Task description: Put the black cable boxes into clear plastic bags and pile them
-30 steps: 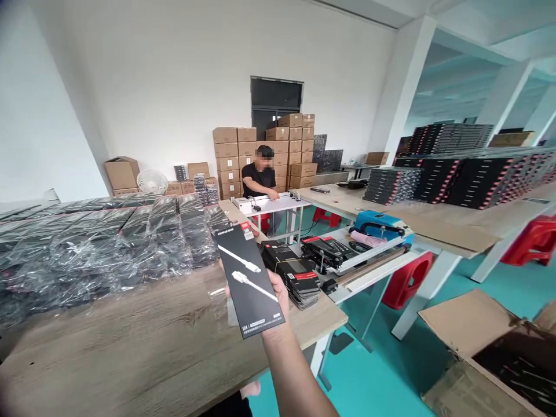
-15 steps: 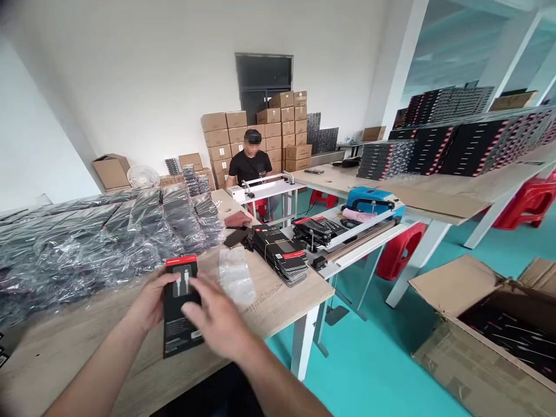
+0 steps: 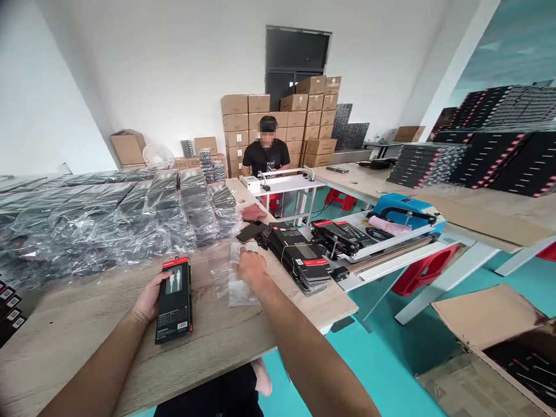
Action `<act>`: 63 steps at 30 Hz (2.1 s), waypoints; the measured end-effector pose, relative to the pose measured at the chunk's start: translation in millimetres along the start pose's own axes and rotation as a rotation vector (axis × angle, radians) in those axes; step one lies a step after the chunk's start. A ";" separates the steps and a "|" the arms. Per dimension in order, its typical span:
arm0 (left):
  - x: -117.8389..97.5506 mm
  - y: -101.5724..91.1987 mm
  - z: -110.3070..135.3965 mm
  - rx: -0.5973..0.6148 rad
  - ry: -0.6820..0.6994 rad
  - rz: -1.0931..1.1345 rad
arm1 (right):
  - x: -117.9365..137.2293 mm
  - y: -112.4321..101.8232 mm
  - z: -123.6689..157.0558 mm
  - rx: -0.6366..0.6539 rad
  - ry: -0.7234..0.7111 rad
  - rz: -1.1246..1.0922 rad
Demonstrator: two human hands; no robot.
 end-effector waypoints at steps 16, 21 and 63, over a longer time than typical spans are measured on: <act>-5.3 -7.2 -21.8 0.154 0.067 -0.053 | -17.4 -8.1 18.0 -0.192 -0.152 0.244; -6.3 -4.4 -18.5 0.211 0.124 -0.057 | -14.3 11.8 19.6 0.037 -0.221 -0.048; 16.9 38.4 1.7 0.607 0.405 -0.713 | 31.1 -71.7 -4.9 -0.744 -0.185 -0.283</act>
Point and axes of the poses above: each hand's wrist, its own z-axis away from the middle knuckle, its own y-axis out of the palm, x = y × z, the point moved 1 cm from there along -z, towards the middle knuckle, and after that the axes turned 12 degrees about -y, right-handed, at the moved point
